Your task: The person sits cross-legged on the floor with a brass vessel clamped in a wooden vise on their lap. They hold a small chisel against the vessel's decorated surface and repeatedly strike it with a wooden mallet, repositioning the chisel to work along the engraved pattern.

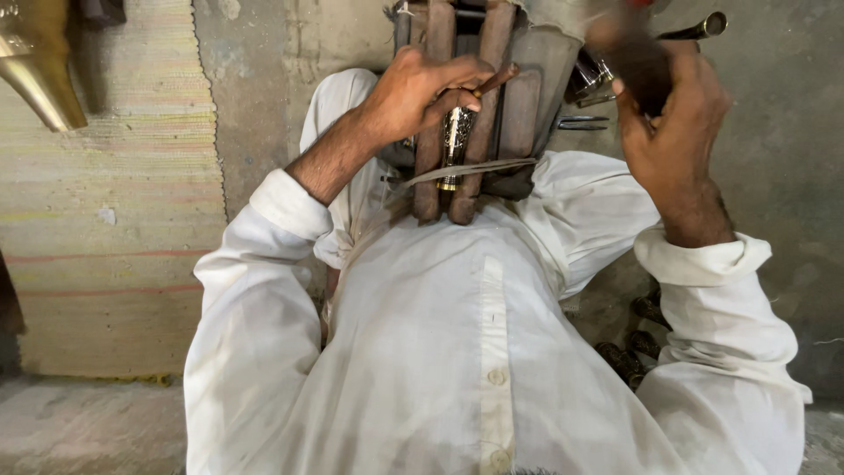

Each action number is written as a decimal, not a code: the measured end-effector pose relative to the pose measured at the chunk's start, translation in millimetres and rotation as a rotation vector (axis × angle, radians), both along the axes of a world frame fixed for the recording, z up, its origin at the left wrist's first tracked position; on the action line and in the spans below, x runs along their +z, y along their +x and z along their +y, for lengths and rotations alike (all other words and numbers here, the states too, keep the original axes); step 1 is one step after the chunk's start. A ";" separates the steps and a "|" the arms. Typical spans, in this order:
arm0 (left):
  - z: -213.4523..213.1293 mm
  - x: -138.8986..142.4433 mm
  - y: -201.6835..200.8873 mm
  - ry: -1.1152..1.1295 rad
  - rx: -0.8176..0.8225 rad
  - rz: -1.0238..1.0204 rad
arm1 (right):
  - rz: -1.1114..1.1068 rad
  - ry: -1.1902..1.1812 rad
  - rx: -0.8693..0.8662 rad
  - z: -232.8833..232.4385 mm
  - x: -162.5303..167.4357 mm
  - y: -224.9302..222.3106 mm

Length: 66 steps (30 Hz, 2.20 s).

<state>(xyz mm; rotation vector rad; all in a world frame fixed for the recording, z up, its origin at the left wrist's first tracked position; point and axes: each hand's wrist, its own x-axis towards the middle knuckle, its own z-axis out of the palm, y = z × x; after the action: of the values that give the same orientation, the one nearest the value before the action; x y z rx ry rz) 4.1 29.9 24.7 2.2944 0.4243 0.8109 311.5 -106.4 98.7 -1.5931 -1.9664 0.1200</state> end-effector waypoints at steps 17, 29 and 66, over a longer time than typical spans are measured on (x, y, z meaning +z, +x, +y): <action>4.4 -7.9 2.4 -0.038 -0.057 -0.048 | -0.251 0.012 0.003 -8.0 5.3 7.0; -2.7 -4.7 3.0 -0.090 0.034 -0.074 | -0.337 0.004 -0.073 -3.0 3.2 11.8; -5.8 -5.4 -6.5 -0.239 0.159 -0.150 | 1.096 -0.689 0.073 42.3 -28.7 -56.8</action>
<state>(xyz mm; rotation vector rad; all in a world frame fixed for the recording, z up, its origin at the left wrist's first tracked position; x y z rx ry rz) -2.4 24.1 19.3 1.9841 0.6072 0.9493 254.6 -64.1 69.9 -1.3175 -1.1101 1.4770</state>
